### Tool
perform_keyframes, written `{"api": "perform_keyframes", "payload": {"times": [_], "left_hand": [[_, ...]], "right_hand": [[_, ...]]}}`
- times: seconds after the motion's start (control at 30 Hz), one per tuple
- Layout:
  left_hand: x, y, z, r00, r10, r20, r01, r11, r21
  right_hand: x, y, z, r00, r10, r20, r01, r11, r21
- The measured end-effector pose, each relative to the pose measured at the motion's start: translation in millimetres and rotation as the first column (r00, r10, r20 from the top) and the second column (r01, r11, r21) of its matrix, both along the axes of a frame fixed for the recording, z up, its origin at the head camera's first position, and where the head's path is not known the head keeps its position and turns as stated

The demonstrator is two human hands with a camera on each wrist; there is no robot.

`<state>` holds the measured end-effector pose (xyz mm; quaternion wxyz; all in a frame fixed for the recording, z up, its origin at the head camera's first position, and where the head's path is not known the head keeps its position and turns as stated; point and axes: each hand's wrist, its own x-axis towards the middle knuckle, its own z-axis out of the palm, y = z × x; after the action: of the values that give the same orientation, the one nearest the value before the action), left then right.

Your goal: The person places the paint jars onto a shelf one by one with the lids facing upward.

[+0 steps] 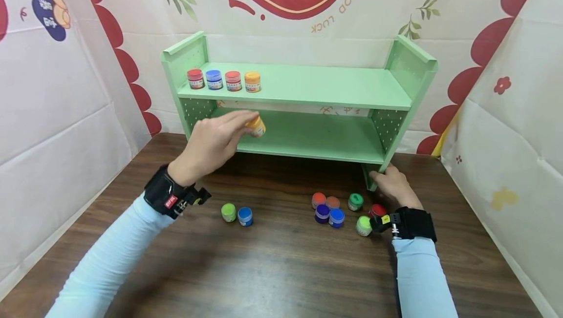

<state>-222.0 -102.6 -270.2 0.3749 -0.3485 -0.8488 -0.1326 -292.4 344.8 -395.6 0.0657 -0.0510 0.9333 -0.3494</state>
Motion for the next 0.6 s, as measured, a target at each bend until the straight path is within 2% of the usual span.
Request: {"api": "perform_keyframes", "payload": {"times": [0.1, 0.2, 0.27, 0.4, 0.6], "left_hand": [[-2.8, 6.9, 26.1, 0.999, 0.025, -0.035, -0.027, 0.998, -0.054], [-10.9, 16.7, 49.5, 0.998, 0.055, -0.032, -0.059, 0.992, -0.115], [-18.3, 23.1, 60.8, 0.996, 0.082, -0.019, -0.084, 0.985, -0.15], [-34.6, 33.0, 73.2, 0.991, 0.131, 0.007, -0.127, 0.971, -0.203], [-51.8, 40.5, 81.1, 0.976, 0.206, 0.072, -0.179, 0.943, -0.281]], "right_hand": [[-0.5, 1, -0.7, 1.0, -0.006, -0.002, 0.006, 1.0, 0.003], [-0.3, 3, 0.3, 1.0, -0.011, -0.007, 0.011, 1.0, 0.001], [0.2, 4, 0.7, 1.0, -0.011, -0.002, 0.011, 1.0, -0.003], [1.0, 4, 0.8, 1.0, -0.009, 0.001, 0.009, 1.0, -0.009], [2.2, 0, 1.6, 1.0, -0.007, 0.007, 0.007, 1.0, -0.024]]}}
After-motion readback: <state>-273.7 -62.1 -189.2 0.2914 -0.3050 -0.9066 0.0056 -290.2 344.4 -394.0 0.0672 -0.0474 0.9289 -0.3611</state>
